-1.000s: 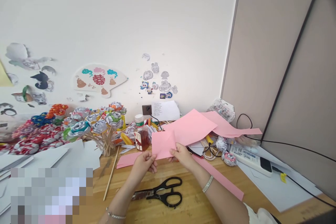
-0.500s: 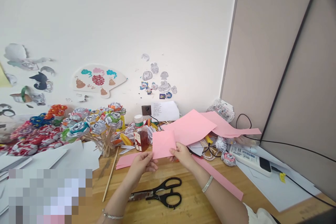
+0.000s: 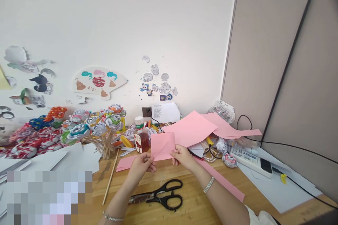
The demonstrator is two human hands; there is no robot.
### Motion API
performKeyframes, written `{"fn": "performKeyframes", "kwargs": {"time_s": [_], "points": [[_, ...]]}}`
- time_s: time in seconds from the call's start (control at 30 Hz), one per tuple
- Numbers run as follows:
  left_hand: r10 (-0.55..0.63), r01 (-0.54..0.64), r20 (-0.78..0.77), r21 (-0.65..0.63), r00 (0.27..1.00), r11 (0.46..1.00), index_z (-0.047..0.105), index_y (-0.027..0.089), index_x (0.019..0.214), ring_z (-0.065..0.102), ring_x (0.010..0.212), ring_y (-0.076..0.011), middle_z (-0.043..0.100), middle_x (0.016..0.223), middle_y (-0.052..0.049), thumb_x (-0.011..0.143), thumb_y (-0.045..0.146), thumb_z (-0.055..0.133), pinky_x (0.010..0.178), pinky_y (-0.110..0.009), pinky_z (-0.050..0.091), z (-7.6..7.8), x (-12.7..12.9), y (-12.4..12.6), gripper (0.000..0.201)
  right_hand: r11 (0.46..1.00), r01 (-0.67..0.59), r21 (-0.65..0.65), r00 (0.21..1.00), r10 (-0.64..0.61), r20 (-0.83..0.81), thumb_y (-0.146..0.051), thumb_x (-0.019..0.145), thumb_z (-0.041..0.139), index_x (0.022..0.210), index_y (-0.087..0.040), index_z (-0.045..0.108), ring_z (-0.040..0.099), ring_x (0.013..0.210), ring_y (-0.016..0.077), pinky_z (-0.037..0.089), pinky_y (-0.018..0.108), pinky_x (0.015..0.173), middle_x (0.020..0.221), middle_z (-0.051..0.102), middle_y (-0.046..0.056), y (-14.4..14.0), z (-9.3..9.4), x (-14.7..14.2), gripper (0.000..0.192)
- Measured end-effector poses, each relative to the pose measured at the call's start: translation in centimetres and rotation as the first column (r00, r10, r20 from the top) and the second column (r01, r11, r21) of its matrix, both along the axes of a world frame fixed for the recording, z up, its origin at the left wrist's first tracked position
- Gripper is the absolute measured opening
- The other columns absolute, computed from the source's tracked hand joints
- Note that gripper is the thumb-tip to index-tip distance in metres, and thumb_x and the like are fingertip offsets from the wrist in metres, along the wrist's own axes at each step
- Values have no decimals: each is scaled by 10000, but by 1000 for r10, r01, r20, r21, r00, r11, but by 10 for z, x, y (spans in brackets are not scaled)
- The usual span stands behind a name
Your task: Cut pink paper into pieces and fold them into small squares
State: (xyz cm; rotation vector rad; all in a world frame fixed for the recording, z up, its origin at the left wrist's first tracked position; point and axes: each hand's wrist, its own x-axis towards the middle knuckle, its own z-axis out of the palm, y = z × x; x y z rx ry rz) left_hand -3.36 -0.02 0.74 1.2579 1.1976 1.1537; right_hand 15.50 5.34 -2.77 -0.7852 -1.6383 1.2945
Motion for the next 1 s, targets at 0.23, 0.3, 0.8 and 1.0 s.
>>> {"fn": "performKeyframes", "kwargs": {"time_s": [0.23,0.3,0.8,1.0], "points": [[-112,113,24,-73,993,991,458,162,633,579,451,-114,606,533,25,546,443,671,463,-227,437,2,-2,-4,364,1000,-17,-16,1000,17,18,-437,728,528,833,-128,517,342,293,36,241,150,313,401,497,-78,-1,1,2,326],[-156,160,47,-96,987,982,457,163,646,573,448,-109,606,533,27,566,446,661,458,-221,428,2,-3,-5,358,1000,-22,-14,999,22,26,-435,725,537,822,-129,526,333,292,35,227,149,310,395,488,-80,-1,0,2,321],[-191,195,46,-139,981,971,466,158,621,564,438,-106,610,540,17,619,453,621,453,-218,412,5,1,-10,334,1000,-17,-1,999,17,50,-400,738,548,792,-144,528,338,306,36,229,145,316,401,475,-84,4,-2,6,262],[-140,139,-6,-83,990,987,468,155,578,532,406,-96,581,480,28,572,511,621,434,-212,393,6,0,-8,388,996,-88,-6,996,88,-18,-361,744,548,895,-136,538,427,380,49,302,158,384,522,571,-35,0,5,7,272]]}}
